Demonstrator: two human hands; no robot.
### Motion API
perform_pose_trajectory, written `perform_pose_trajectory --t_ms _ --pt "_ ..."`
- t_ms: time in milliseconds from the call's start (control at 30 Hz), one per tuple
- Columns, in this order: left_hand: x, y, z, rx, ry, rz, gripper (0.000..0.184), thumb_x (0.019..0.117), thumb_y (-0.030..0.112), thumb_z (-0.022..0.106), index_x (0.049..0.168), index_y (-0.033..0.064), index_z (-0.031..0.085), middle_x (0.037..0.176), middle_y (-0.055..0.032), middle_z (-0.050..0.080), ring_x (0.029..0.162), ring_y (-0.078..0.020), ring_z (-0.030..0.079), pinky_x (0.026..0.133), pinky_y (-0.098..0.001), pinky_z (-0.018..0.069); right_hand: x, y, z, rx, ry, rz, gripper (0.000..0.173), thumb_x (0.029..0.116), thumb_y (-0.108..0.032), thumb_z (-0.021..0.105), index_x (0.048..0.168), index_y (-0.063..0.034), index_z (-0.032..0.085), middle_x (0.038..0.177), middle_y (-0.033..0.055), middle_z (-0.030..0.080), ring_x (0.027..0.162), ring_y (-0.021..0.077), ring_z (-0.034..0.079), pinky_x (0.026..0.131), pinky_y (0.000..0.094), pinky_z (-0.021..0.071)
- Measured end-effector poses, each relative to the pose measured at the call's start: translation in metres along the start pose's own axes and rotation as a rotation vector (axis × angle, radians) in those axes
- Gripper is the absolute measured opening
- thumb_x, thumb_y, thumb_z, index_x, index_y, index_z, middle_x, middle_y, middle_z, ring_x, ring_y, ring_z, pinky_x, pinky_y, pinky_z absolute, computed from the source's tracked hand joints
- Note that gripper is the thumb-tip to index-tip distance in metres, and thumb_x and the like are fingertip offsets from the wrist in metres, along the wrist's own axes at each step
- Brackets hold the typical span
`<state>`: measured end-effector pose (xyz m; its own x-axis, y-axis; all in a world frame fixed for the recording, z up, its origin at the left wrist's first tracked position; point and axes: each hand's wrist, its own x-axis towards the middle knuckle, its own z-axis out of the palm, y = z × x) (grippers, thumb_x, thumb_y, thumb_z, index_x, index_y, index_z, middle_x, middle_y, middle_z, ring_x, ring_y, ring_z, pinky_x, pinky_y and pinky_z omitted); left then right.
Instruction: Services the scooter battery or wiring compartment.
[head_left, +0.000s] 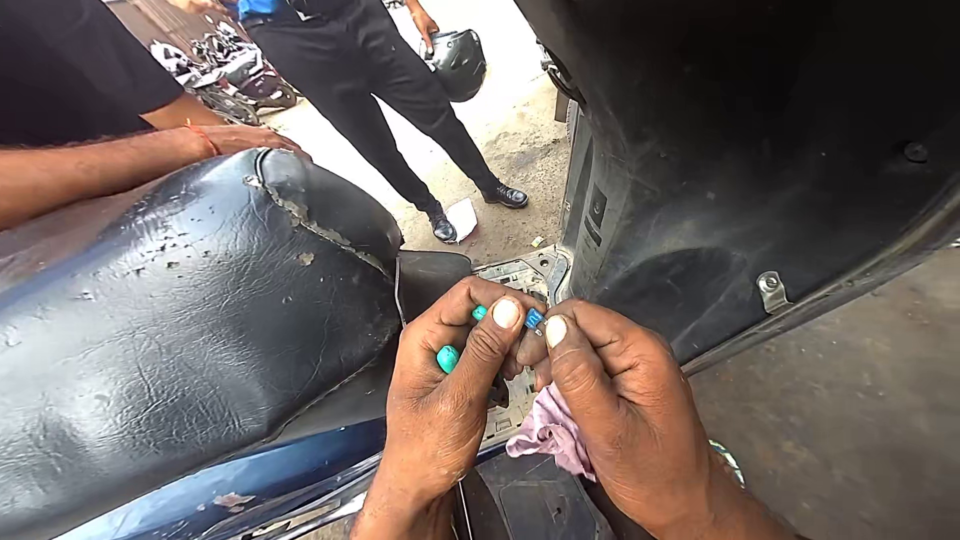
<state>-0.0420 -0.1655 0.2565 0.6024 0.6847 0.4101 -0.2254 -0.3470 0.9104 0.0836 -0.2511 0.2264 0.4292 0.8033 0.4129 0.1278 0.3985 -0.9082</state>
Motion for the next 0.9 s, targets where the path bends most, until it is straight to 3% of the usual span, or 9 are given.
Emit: perform_pose_trajectory --t_ms 133,300,467,900 --pt "0.0 -0.004 0.001 -0.058 -0.024 -0.031 0.027 0.1083 0.019 0.049 0.11 0.0006 0.068 0.08 -0.0092 0.061 0.062 -0.0113 0.057 0.055 -0.0211 0.0506 0.003 0.003 0.0 -0.3 0.132 -0.164 0.019 0.0984 -0.022 0.056 0.081 -0.0201 0.064 0.067 -0.0108 0.054 0.054 0.001 0.052 0.043 0.0213 0.0428" --pt "0.001 -0.008 -0.001 -0.101 -0.039 -0.009 0.026 0.1075 0.019 0.05 0.113 0.0008 0.068 0.089 -0.0109 0.063 0.067 -0.0116 0.059 0.059 -0.022 0.0529 0.004 0.004 0.0 -0.468 0.204 -0.306 0.021 0.0999 -0.025 0.056 0.087 -0.0162 0.07 0.073 -0.0094 0.056 0.059 -0.0006 0.051 0.045 0.02 0.0393" --pt "0.001 -0.01 -0.004 -0.02 -0.027 0.021 0.027 0.1058 0.026 0.056 0.113 0.0044 0.07 0.093 -0.013 0.065 0.069 -0.015 0.061 0.059 -0.0247 0.0539 0.005 0.012 0.0 -0.402 0.202 -0.275 0.025 0.1029 -0.029 0.052 0.088 -0.0186 0.07 0.075 -0.0104 0.058 0.061 -0.0009 0.053 0.047 0.0204 0.0435" --pt "0.0 -0.013 -0.006 -0.031 -0.031 0.077 0.028 0.1062 0.023 0.056 0.112 0.0005 0.071 0.091 -0.0145 0.065 0.071 -0.0155 0.06 0.061 -0.0247 0.052 0.004 0.016 0.002 -0.345 0.188 -0.264 0.03 0.1039 -0.028 0.051 0.09 -0.0138 0.073 0.077 -0.0069 0.065 0.063 0.0 0.057 0.05 0.0198 0.0469"
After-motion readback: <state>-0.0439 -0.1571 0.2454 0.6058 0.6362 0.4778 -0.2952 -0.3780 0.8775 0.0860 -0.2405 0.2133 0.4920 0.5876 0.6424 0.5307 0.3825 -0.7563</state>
